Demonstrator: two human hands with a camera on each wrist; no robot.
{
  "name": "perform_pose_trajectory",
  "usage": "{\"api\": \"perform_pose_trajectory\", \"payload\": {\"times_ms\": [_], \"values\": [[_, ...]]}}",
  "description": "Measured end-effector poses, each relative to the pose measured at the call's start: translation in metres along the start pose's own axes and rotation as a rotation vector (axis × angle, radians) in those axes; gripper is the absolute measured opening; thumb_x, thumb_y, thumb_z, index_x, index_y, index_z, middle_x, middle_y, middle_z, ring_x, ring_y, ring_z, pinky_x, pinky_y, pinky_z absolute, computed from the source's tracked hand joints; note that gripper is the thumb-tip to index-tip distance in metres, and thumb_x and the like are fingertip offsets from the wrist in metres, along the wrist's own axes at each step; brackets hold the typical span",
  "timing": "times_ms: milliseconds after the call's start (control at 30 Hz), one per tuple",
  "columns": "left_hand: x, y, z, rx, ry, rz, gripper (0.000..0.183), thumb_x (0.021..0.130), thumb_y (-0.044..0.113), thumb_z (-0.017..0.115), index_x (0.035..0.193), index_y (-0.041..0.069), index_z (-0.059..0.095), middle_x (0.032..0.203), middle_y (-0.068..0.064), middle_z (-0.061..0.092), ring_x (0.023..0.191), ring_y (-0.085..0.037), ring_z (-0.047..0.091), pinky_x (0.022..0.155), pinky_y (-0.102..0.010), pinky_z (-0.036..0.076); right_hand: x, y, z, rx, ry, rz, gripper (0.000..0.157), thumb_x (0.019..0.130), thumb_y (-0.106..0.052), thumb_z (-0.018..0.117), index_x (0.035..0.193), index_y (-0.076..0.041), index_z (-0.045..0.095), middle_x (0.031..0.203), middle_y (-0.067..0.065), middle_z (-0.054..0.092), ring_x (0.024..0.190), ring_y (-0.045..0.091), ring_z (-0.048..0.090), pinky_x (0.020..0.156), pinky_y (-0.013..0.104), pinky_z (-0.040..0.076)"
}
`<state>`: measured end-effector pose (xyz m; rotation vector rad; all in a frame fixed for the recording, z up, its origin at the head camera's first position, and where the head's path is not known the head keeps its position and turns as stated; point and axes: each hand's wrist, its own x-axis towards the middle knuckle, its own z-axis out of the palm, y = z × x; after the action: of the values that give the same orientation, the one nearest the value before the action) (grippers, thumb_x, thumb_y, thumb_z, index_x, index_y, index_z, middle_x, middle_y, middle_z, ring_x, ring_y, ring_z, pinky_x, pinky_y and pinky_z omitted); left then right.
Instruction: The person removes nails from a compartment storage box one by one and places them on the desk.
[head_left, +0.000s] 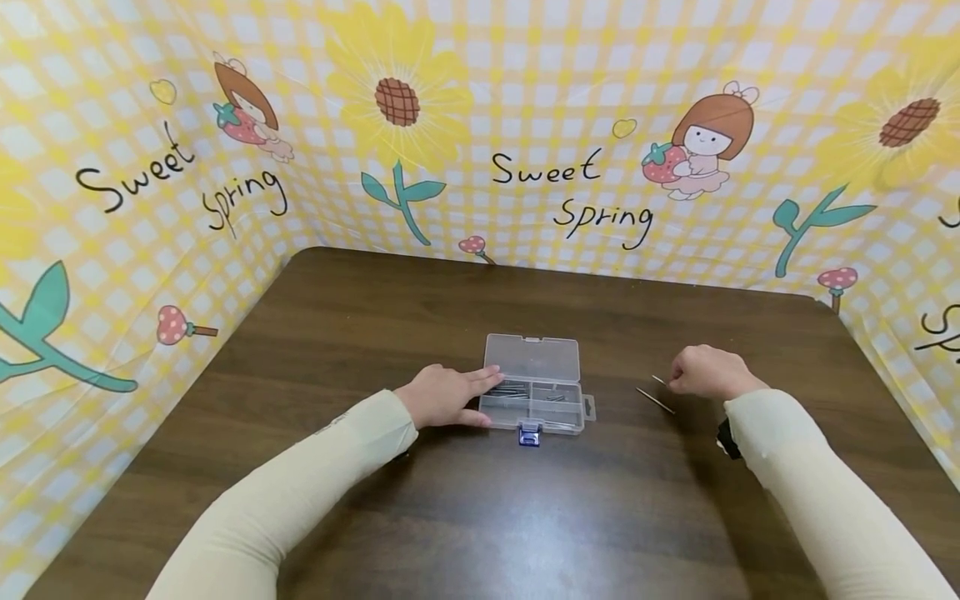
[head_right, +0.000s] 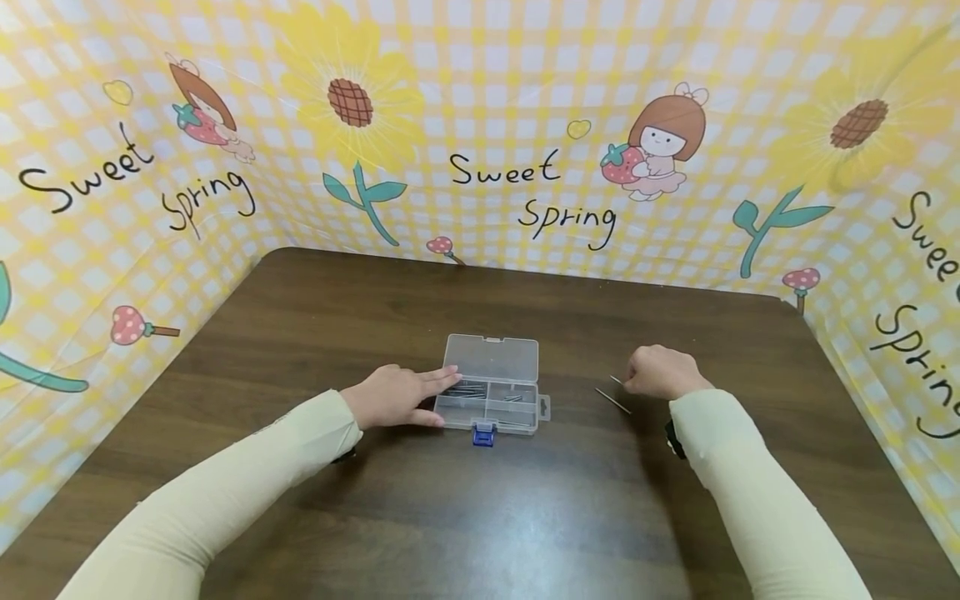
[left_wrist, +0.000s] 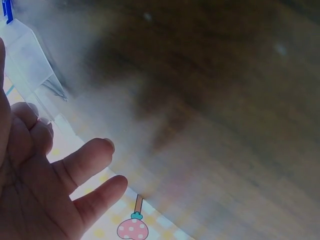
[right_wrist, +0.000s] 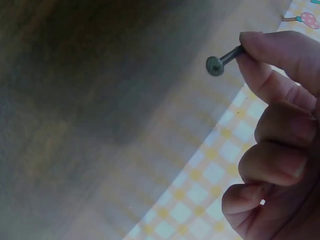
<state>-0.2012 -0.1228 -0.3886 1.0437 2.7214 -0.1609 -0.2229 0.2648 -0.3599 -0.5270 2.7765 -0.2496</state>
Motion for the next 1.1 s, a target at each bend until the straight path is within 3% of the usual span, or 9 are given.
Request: {"api": "perform_pose_trajectory", "payload": {"times_ms": [267, 533, 767, 1100], "values": [[0.000, 0.001, -0.001, 0.004, 0.020, 0.016, 0.076, 0.089, 0.060, 0.052, 0.150, 0.019, 0.035, 0.153, 0.003, 0.034, 0.050, -0.016, 0.049, 0.059, -0.031, 0.042, 0.003, 0.005, 0.010, 0.007, -0.005, 0.005, 0.034, 0.083, -0.012, 0.061, 0.056, -0.020, 0.043, 0.055, -0.009, 0.031, 0.053, 0.009, 0.028, 0.049, 0.029, 0.023], [-0.002, 0.002, -0.001, 0.013, 0.010, 0.016, 0.076, 0.089, 0.060, 0.052, 0.150, 0.020, 0.035, 0.153, 0.004, 0.033, 0.046, -0.017, 0.045, 0.057, -0.031, 0.041, 0.003, 0.005, 0.014, 0.016, -0.026, -0.001, 0.031, 0.084, -0.011, 0.062, 0.055, -0.019, 0.051, 0.053, -0.010, 0.036, 0.052, 0.008, 0.031, 0.048, 0.029, 0.025], [-0.002, 0.001, 0.000, 0.017, 0.002, 0.009, 0.076, 0.089, 0.060, 0.052, 0.150, 0.020, 0.035, 0.153, 0.004, 0.033, 0.047, -0.017, 0.046, 0.056, -0.031, 0.041, 0.006, 0.005, 0.019, 0.015, 0.006, -0.022, 0.041, 0.082, -0.009, 0.061, 0.052, -0.022, 0.037, 0.051, -0.011, 0.024, 0.051, 0.008, 0.020, 0.049, 0.027, 0.017], [0.000, 0.000, 0.000, 0.003, -0.009, 0.010, 0.075, 0.089, 0.060, 0.051, 0.151, 0.021, 0.034, 0.154, 0.005, 0.032, 0.045, -0.016, 0.042, 0.054, -0.029, 0.038, 0.007, 0.004, 0.021, 0.014, 0.011, -0.005, 0.037, 0.083, -0.010, 0.061, 0.052, -0.021, 0.043, 0.052, -0.010, 0.028, 0.051, 0.008, 0.026, 0.049, 0.028, 0.021]]}}
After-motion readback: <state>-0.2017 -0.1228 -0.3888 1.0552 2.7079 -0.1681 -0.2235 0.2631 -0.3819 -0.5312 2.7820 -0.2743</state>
